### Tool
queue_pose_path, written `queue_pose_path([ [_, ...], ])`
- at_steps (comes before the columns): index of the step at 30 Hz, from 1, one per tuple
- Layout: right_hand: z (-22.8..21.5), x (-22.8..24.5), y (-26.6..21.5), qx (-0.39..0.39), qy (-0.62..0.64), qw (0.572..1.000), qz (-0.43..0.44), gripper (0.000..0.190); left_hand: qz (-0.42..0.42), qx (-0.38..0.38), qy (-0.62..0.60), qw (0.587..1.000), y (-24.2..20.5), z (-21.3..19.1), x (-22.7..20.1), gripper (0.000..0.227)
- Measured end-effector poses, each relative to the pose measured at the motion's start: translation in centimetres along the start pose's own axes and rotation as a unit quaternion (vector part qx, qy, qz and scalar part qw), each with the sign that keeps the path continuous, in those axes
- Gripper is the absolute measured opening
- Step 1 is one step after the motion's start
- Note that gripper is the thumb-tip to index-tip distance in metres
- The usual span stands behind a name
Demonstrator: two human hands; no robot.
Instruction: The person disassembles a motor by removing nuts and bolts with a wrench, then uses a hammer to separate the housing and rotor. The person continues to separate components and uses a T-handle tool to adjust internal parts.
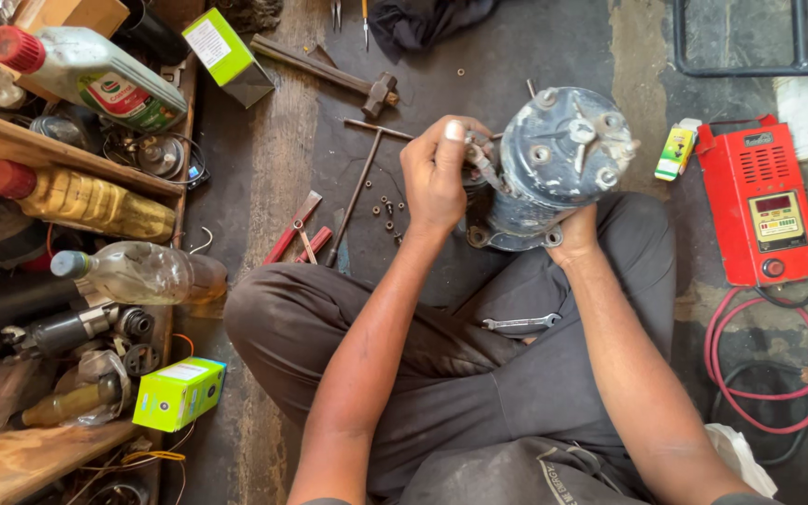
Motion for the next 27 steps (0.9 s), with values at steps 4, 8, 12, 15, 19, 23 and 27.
queue_pose_path([
  [4, 0.4, -0.1, 0.2, -0.009, -0.006, 1.000, 0.002, 0.053, -0.005, -0.008, -0.004, 1.000, 0.3, -0.2, -0.2, 0.052],
  [8, 0.7, 0.0, 0.0, -0.020, 0.025, 0.999, -0.016, 0.054, -0.005, 0.020, 0.011, 1.000, 0.8, 0.3, -0.2, 0.051],
  [12, 0.7, -0.2, 0.4, -0.010, 0.012, 0.999, -0.039, 0.048, -0.010, 0.077, -0.009, 0.997, 2.5, 0.2, 0.6, 0.053],
  [15, -0.1, -0.9, 0.7, 0.006, 0.016, 0.999, -0.033, 0.049, -0.011, 0.112, -0.037, 0.993, 3.3, 0.2, 1.5, 0.053],
  [19, -1.5, 0.4, 1.5, 0.025, -0.056, 0.998, -0.027, 0.045, 0.003, 0.069, -0.097, 0.993, 2.0, -0.2, 2.4, 0.051],
  [23, -0.3, 2.8, 5.0, 0.068, -0.157, 0.985, 0.006, 0.043, -0.037, -0.139, -0.188, 0.972, -1.8, -2.9, 4.3, 0.059],
  [27, 2.2, 2.9, 8.2, 0.130, -0.246, 0.959, 0.060, 0.041, -0.065, -0.112, -0.112, 0.985, -2.6, -0.9, 5.5, 0.059],
])
Point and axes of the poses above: each hand's wrist, its own y-axis towards the middle knuckle, its own z-axis out of the palm, x = y × z, the point moved 8 cm from there along y, towards the middle knuckle, and after that the axes turned 15 degrees about x, right-handed, at the moved point
